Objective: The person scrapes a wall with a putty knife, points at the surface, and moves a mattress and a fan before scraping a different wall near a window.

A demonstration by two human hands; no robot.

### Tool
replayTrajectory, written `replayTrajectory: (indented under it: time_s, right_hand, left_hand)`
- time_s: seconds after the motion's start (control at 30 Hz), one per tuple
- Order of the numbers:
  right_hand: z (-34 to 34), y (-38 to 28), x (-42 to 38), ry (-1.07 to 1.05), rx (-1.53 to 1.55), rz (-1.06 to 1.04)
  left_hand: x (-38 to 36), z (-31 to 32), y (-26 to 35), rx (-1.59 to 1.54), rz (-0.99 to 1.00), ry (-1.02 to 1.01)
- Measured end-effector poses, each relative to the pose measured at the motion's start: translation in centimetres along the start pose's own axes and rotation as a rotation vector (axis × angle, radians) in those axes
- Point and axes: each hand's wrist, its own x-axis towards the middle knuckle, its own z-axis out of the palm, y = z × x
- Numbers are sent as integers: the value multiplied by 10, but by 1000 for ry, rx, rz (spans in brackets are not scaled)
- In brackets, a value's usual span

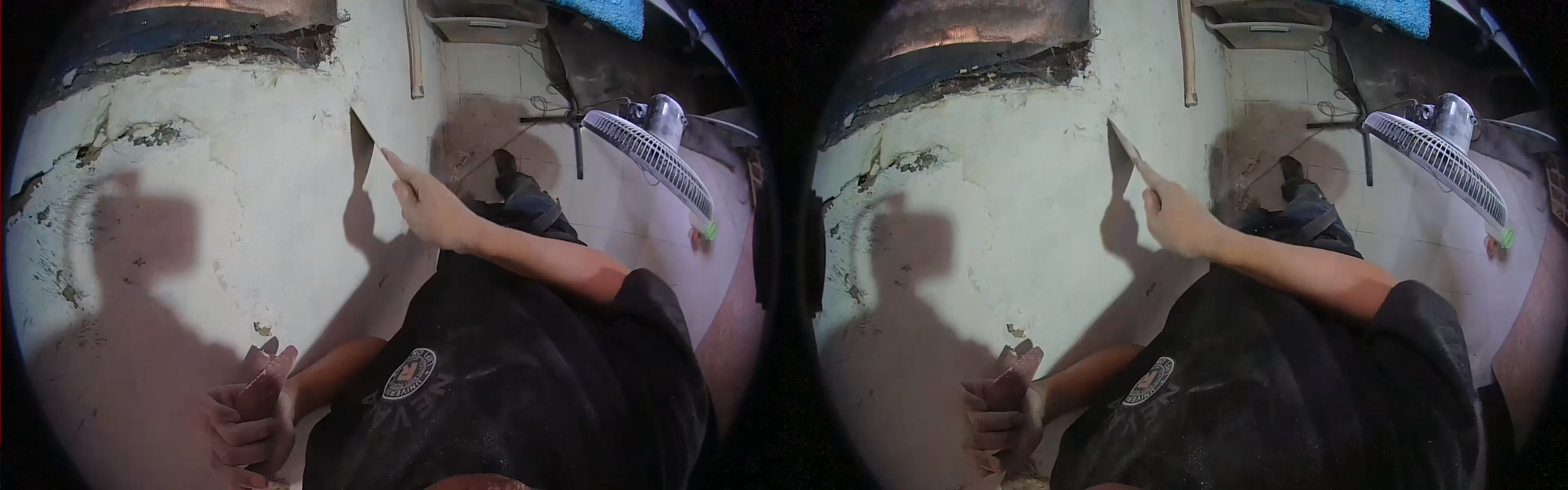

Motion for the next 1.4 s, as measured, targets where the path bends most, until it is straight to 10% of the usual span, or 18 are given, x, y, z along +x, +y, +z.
replayTrajectory:
  time_s: [1.4]
  right_hand:
    - [12,16,35,-8,108,131]
  left_hand:
    - [-1,-13,-7,-179,-35,27]
